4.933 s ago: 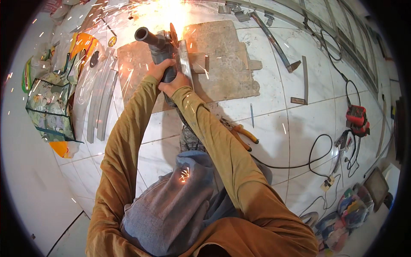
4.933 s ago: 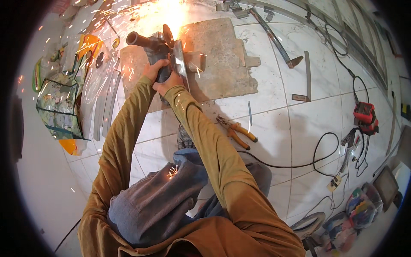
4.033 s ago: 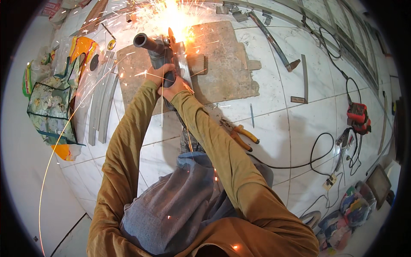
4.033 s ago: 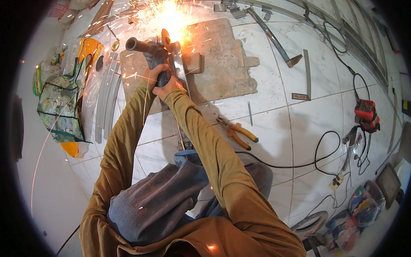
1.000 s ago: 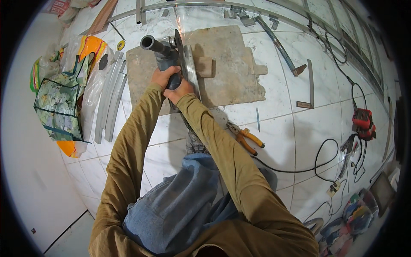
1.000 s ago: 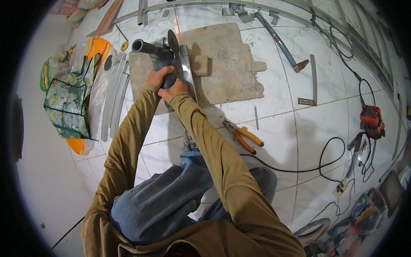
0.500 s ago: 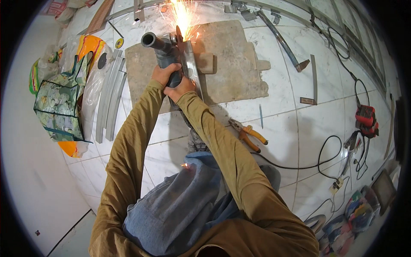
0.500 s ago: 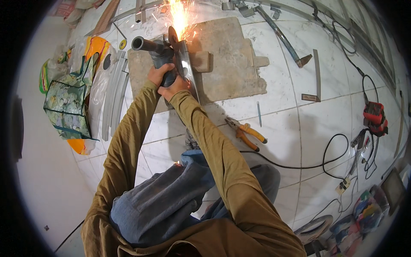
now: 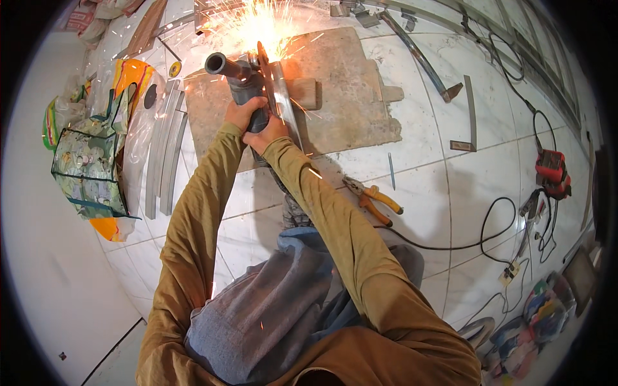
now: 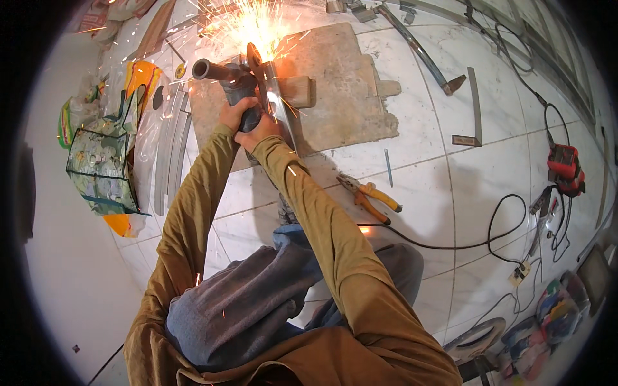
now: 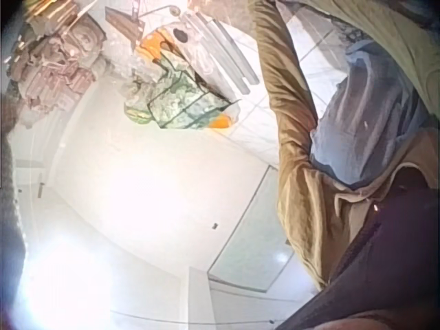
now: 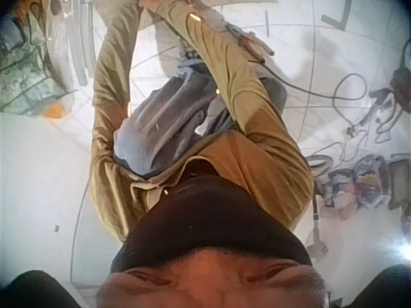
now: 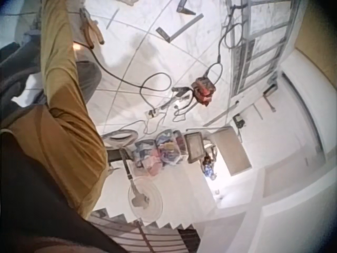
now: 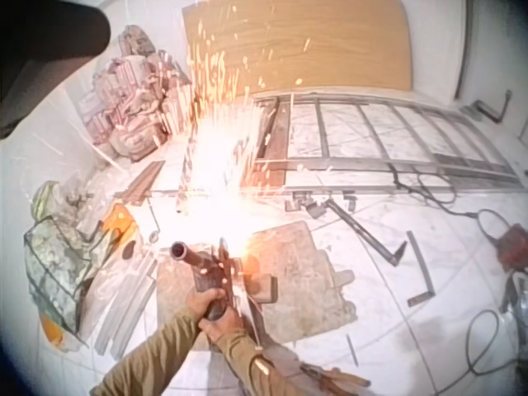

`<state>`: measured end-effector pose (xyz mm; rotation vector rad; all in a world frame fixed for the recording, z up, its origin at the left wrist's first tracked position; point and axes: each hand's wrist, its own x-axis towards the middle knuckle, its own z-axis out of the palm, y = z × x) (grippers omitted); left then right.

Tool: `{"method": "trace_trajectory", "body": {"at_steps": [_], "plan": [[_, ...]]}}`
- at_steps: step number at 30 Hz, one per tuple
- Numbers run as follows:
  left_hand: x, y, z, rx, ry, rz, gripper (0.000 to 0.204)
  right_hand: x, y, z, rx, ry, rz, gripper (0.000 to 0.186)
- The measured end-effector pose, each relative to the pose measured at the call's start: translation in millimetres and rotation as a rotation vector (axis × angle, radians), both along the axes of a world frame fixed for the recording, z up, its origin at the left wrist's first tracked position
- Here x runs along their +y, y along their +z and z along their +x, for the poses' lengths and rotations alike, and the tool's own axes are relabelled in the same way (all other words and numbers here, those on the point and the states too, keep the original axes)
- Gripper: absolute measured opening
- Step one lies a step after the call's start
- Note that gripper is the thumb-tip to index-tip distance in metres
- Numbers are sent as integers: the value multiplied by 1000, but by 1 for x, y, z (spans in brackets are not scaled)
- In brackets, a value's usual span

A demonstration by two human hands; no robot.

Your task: The person uses an angle grinder to cut through a metal profile, then marks a measurement on another metal piece with a pen, and continues cutting the metal profile with the grinder.

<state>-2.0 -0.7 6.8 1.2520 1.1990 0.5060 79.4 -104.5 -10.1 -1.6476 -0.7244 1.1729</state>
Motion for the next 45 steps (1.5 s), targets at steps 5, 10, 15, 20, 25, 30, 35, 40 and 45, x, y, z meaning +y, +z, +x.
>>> {"method": "trace_trajectory", "body": {"at_steps": [5,10,15,20,25,30,35,40,45], "plan": [[-6,5,4,78,28,-8,32,-4,5,6,-30,59,-99,75],[-2,-1,-4,37,42,-40,36,-4,11,1,20,32,-20,72],[-4,-5,1,70,11,-4,41,-3,-5,3,4,53,-109,68],[1,-11,-6,54,23,-11,41,-4,-1,-2,-9,5,-52,64],[1,-11,-4,96,44,-47,41,-1,-3,0,-21,66,-114,64],[-4,-3,-3,72,54,-49,39,-4,0,-1,-1,65,-128,67],[-5,-1,3,106,10,-21,38,-5,-4,3,-21,56,-127,71],[-3,-2,-8,69,6,-40,40,-6,10,1,23,87,-112,76],[-9,4,-1,148,19,0,42,-11,13,3,-39,19,-16,72]]}}
